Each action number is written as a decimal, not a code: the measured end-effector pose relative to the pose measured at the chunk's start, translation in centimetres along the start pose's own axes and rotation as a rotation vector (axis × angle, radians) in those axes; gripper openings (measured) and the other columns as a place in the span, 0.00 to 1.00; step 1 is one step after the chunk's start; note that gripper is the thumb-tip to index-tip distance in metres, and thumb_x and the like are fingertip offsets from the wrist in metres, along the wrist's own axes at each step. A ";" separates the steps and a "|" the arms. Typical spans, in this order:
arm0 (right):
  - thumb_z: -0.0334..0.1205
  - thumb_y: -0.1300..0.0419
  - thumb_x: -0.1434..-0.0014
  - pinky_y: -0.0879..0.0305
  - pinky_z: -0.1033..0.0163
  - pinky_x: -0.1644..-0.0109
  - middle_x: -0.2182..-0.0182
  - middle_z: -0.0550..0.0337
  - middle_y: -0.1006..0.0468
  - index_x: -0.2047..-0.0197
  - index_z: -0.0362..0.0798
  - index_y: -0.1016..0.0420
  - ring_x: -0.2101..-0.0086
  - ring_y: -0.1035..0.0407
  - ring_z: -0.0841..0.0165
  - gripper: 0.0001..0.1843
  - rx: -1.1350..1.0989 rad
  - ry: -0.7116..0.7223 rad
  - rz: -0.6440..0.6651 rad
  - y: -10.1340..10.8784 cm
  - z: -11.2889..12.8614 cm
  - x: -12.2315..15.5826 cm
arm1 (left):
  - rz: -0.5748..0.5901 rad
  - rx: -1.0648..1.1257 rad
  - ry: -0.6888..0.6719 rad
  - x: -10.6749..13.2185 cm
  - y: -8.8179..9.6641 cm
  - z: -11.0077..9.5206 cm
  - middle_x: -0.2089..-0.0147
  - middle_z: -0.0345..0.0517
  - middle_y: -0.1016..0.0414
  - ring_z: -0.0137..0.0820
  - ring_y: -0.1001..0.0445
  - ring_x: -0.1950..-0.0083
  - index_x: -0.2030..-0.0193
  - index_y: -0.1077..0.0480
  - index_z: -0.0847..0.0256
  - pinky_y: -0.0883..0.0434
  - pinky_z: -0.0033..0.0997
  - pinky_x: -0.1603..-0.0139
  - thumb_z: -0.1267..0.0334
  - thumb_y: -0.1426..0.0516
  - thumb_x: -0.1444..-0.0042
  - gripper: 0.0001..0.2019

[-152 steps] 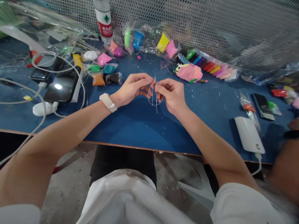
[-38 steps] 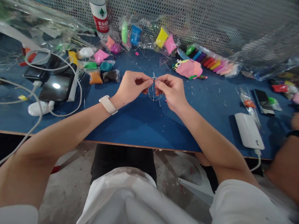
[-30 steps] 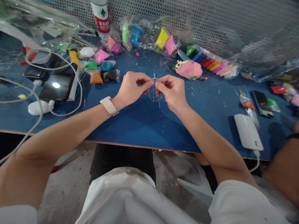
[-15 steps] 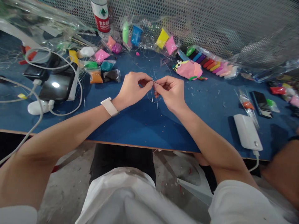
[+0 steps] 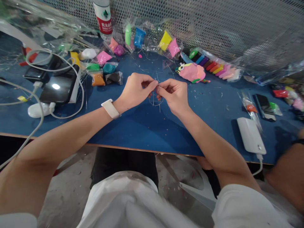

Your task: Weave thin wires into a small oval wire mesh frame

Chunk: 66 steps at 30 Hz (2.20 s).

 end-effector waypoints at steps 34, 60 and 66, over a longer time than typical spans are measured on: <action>0.72 0.17 0.46 0.18 0.56 0.66 0.72 0.63 0.18 0.61 0.56 0.15 0.70 0.21 0.64 0.30 -0.063 -0.059 -0.084 0.7 -2.1 -0.2 | 0.105 0.318 0.153 1.0 -2.9 2.3 0.60 0.44 0.14 0.33 0.13 0.60 0.47 0.27 0.57 0.14 0.35 0.59 0.69 0.30 0.35 0.15; 0.78 0.21 0.46 0.16 0.54 0.66 0.68 0.63 0.19 0.53 0.59 0.18 0.69 0.21 0.63 0.35 -0.055 -0.060 -0.043 0.3 -2.3 -0.2 | 0.139 0.362 0.126 0.3 -2.5 2.3 0.63 0.42 0.18 0.30 0.17 0.64 0.56 0.28 0.56 0.18 0.33 0.61 0.57 0.30 0.29 0.12; 0.80 0.26 0.39 0.19 0.53 0.65 0.66 0.61 0.21 0.53 0.60 0.19 0.67 0.21 0.62 0.33 0.009 -0.019 -0.048 0.3 -1.8 0.0 | 0.145 0.305 0.107 0.2 -2.6 2.7 0.66 0.41 0.19 0.31 0.18 0.67 0.60 0.30 0.56 0.19 0.35 0.63 0.57 0.32 0.26 0.13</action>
Point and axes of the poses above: each hand's wrist, its own x-axis away from the middle knuckle, its own y-axis out of the back of the hand, z = x × y, the point moved 5 cm from there along -x, towards the middle knuckle
